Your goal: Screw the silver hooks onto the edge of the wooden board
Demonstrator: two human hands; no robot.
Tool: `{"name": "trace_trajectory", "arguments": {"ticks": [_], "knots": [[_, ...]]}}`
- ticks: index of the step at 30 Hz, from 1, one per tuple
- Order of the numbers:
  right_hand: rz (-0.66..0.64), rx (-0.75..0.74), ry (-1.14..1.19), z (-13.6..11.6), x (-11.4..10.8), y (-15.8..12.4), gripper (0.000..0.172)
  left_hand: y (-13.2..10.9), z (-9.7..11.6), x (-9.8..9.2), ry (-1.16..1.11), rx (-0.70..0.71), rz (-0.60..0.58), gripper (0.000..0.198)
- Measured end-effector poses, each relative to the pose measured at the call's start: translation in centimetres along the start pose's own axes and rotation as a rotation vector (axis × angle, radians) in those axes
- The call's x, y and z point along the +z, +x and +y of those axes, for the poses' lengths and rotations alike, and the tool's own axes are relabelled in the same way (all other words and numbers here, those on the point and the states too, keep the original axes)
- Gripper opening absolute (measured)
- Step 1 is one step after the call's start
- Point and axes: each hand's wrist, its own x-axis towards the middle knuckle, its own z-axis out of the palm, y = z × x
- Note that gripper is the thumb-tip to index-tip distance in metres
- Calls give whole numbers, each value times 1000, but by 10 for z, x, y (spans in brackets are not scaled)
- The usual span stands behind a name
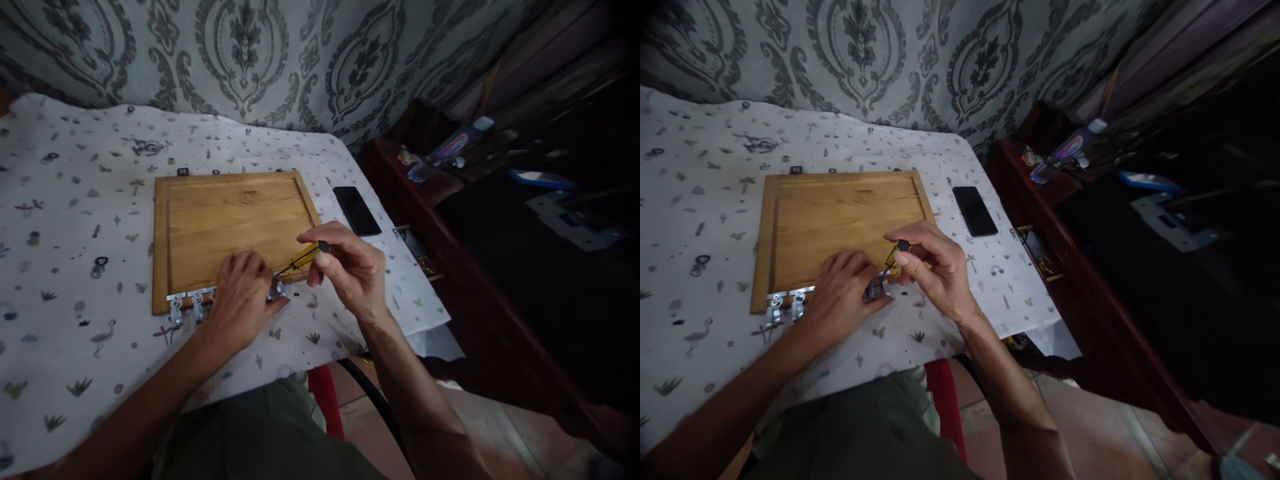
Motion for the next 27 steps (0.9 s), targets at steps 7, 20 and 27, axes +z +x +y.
{"name": "trace_trajectory", "arguments": {"ticks": [7,20,27], "knots": [[49,83,72,-4,6,2,32,1,0,-1,-10,5,-7,36],[54,13,18,-3,3,1,27,0,0,2,-15,10,37,33],[21,56,49,-4,2,-1,33,-1,-1,2,-5,11,18,36]]}}
